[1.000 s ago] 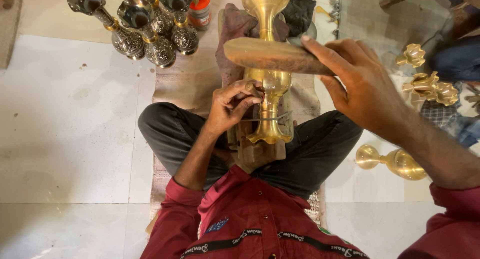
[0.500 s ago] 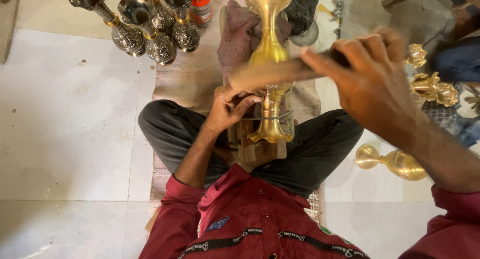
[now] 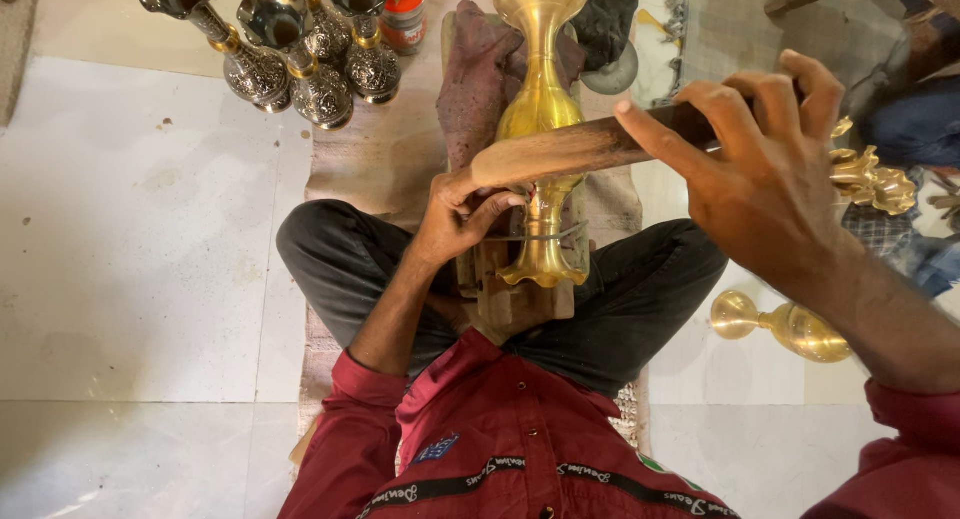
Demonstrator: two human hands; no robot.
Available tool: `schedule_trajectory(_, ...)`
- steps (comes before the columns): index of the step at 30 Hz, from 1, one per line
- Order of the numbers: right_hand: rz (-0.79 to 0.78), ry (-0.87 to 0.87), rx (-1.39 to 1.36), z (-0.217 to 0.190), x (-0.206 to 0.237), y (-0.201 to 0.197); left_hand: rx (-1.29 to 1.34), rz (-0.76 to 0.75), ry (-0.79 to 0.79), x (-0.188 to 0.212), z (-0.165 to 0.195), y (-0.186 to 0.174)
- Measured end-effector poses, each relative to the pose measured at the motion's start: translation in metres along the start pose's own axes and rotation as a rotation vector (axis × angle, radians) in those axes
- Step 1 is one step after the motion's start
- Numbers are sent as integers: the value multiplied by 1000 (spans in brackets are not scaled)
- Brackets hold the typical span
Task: The person sits cross-legged on the floor with a brass vase-shaped vessel resting on a sandbag in their lap. They repeatedly strike the vessel with a wooden mallet while holding a small punch against the metal surface, repositioning the vessel and punch between strikes to shape and smooth the brass body.
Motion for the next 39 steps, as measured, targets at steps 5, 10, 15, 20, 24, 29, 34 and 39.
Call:
schedule_trajectory(5, -4, 111, -250, 9, 10, 3, 200, -39, 190, 1, 18, 3)
schedule_trajectory(10, -72, 188, -88, -1, 35, 18, 83, -21, 272, 6, 18, 3)
schedule_trajectory(15, -236, 406, -343, -11, 87, 79, 197, 356, 190, 23, 6, -28)
schedule_trajectory(20, -67, 988, -880, -49, 159, 143, 299, 546, 83, 57, 3, -44)
schedule_trajectory(24, -629, 1014, -745, -118, 184, 194, 448, 581, -92, 88, -19, -43)
schedule_trajectory(29, -668, 727, -602, -153, 144, 202, 252, 468, -161, 115, -26, -31)
schedule_trajectory(34, -629, 724, -656, -125, 131, 200, -208, 241, -237, 125, -24, -5)
schedule_trajectory(39, -108, 707, -1328, -93, 105, 118, -593, 179, -44, 117, -5, 5)
Point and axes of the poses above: each hand's wrist, its own x-axis away from the middle knuckle, its own y-axis out of the palm, z = x × y, the point moved 9 cm from there along -x, towards the middle knuckle, and after that the axes turned 7 degrees about x, right-handed, at the moved point
